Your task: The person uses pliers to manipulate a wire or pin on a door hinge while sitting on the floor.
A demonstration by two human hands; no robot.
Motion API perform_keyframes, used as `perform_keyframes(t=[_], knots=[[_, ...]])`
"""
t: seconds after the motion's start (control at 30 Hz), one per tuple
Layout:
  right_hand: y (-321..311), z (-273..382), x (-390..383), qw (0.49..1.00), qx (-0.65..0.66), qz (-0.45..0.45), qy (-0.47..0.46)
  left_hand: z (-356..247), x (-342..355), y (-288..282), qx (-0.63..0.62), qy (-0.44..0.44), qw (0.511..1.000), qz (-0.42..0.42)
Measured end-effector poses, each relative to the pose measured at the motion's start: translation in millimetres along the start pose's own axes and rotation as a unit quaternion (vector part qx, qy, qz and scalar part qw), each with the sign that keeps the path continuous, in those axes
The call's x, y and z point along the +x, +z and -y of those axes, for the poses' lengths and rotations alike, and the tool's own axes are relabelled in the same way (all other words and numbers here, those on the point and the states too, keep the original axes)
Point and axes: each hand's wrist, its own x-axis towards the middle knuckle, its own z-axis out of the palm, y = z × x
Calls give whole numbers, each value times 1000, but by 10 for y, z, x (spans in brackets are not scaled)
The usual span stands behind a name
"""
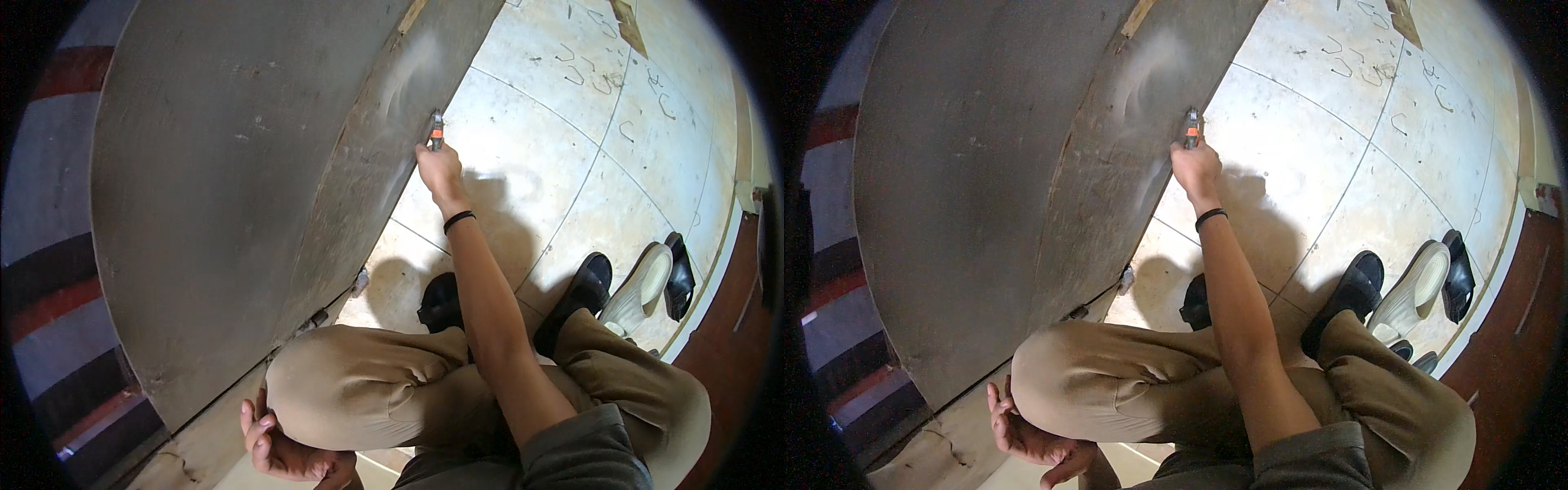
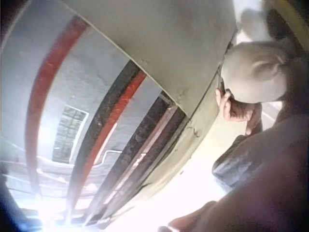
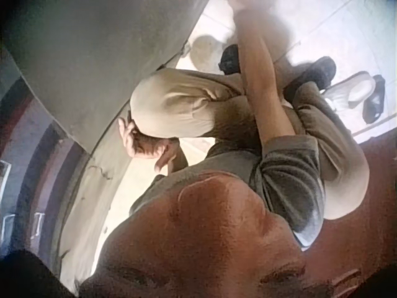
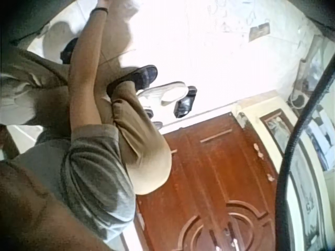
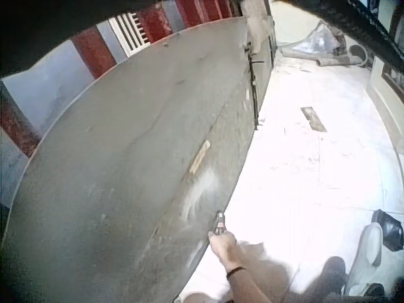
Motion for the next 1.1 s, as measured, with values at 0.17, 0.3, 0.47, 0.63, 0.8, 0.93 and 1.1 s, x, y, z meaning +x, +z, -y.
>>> perform_keyframes(t=[0.17,0.3,0.47,0.63,0.8,0.93,1.1], knots=[[-60,63,-94,992,-101,-73,-29,63,-44,-120,-29,17,999,1],[-70,91,-90,989,-119,-79,-25,86,-60,-181,-62,25,998,-8],[-54,-79,63,996,-74,-37,-42,146,-77,-102,-86,41,995,-18],[-81,-58,91,976,162,135,62,195,-36,-40,-104,71,991,-39],[-103,27,-29,963,218,146,69,157,-7,12,-118,54,991,-34],[-215,-98,106,948,240,193,76,160,18,11,-109,41,993,-7],[-436,-25,8,779,470,393,133,141,45,36,-88,27,996,4]])
